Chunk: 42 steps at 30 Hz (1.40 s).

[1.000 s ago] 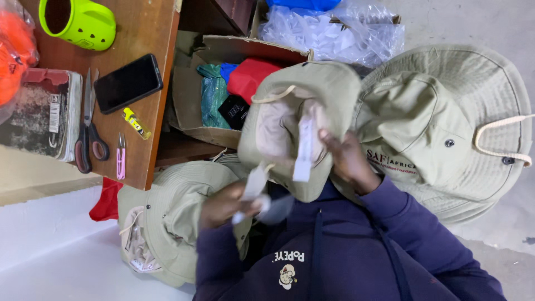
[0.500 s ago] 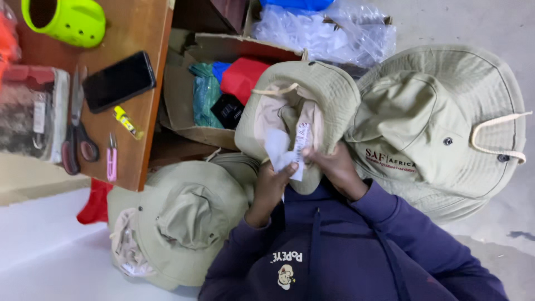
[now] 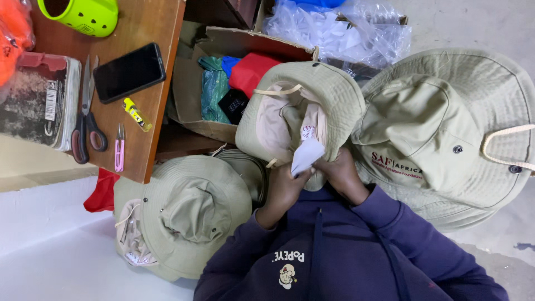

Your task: The person uses a small pink tool to scrape the logo on a beige bucket hat, then wipes the area with a yellow stick and a white cloth. They repeat this process on a second hat.

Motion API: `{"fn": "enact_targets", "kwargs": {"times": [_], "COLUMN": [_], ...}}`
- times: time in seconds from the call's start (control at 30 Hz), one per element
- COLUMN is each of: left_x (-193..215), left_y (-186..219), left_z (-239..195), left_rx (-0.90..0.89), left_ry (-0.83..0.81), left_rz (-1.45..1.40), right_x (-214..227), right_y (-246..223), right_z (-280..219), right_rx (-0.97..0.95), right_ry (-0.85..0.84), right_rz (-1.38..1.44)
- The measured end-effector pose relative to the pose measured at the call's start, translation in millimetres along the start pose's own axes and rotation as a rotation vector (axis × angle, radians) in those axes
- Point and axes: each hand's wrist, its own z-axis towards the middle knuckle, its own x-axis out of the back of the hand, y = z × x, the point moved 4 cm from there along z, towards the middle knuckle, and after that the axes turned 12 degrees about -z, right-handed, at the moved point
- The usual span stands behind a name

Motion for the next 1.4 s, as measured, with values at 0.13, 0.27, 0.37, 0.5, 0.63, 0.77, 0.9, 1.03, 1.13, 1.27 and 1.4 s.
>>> {"fn": "enact_targets", "kwargs": {"times": [0.13, 0.27, 0.37, 0.5, 0.63, 0.77, 0.9, 1.03, 1.13, 1.27, 1.4], "left_x": [-8.0, 6.5, 5.4, 14.9, 44.3, 55.8, 91.1, 195.9, 150.1, 60.7, 20.8], "left_y": [-18.8, -36.3, 2.8, -7.4, 12.8, 10.0, -74.3, -68.1, -42.2, -1.4, 13.3], "left_z": [2.0, 11.5, 5.1, -6.8, -13.1, -36.6, -69.8, -126.2, -111.8, -15.3, -10.2], "left_rx": [0.087, -0.045, -0.185, -0.291, -0.312, -0.477, -0.121, -0.57, -0.82, -0.439, -0.342], "left_ry": [-0.184, -0.447, -0.703, -1.018, -1.122, -0.892, -0.271, 0.019, 0.282, -0.032, -0.172], "left_rz": [-0.355, -0.433, -0.525, -0.638, -0.499, -0.517, -0.583, 0.642, 1.584, -0.291, -0.339], "right_x": [3.7, 7.8, 4.9, 5.4, 12.8, 14.8, 39.7, 65.5, 52.1, 48.7, 57.8], "right_y": [16.2, -37.9, -50.2, -45.2, -17.6, -54.1, -40.7, 15.9, -30.8, -33.8, -46.2], "right_z": [2.5, -11.9, -18.1, -34.1, -38.8, -51.8, -49.7, -46.6, -58.4, -53.1, -58.6], "right_rx": [0.072, 0.184, 0.223, 0.145, 0.143, 0.15, 0.233, 0.175, -0.01, -0.031, 0.038], "right_ry": [-0.035, -0.156, -0.317, -0.474, -0.589, -0.532, -0.392, -0.28, -0.298, -0.246, -0.112], "right_rz": [-0.022, -0.194, -0.21, -0.173, -0.287, -0.331, -0.371, -0.284, -0.262, -0.271, -0.658]}}
